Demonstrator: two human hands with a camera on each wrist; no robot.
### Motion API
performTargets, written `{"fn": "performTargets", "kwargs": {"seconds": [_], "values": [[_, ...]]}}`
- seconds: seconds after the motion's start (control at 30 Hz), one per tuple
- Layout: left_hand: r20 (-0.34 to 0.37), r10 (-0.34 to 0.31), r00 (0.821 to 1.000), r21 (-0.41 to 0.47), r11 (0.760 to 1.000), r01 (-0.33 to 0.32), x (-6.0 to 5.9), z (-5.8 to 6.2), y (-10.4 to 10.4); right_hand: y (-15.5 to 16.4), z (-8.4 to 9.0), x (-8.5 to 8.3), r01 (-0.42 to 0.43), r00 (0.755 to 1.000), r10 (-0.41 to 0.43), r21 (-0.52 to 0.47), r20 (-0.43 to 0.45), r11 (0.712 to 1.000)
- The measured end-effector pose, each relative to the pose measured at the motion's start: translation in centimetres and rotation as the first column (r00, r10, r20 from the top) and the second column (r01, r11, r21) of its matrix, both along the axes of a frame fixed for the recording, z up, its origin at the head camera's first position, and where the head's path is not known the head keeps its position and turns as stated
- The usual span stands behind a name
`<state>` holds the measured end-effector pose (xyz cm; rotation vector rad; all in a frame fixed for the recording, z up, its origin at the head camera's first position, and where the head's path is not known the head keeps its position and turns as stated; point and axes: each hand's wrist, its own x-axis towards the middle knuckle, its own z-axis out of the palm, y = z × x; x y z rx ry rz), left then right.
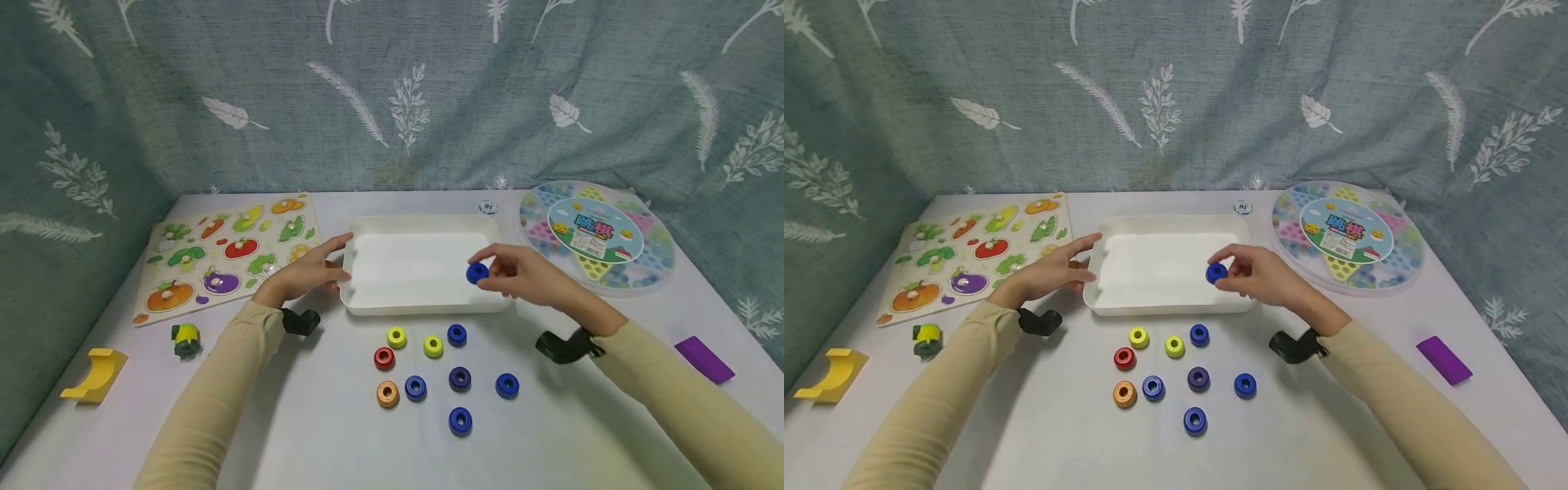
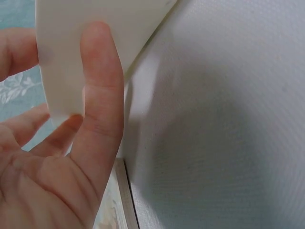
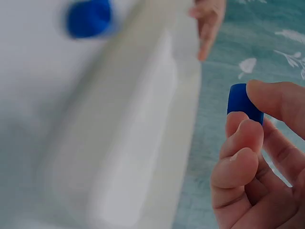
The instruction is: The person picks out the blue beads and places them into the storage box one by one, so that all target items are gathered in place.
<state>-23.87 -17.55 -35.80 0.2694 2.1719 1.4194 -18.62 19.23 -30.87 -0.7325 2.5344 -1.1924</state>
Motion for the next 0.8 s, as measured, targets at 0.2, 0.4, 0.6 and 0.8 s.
{"fn": "performTargets", "kwargs": {"seconds": [0.2, 0.4, 0.6, 0.8], "values": [[0.006, 0.002, 1.000, 0.011, 1.000, -0.002, 0.0, -0.1, -0.1, -4.5, 1.4, -5.8, 0.058, 0.997, -0.060, 0.044, 0.042, 0.997], [0.000, -0.006, 1.000, 0.017, 1.000, 0.006, -0.1, -0.1, 0.0, -8.5, 0.2, -9.6, 0.099, 0.989, -0.107, 0.086, 0.098, 0.991], [0.000, -0.004, 1.000, -0.001, 1.000, 0.004, -0.1, 0.0, 0.2, -10.9, -1.9, -11.4, 0.094, 0.982, -0.108, 0.092, 0.156, 0.991], [0.002, 0.010, 1.000, -0.009, 1.000, -0.010, 0.1, 0.2, 0.0, -12.3, -3.5, -12.0, 0.105, 0.974, -0.132, 0.149, 0.185, 0.983]]}}
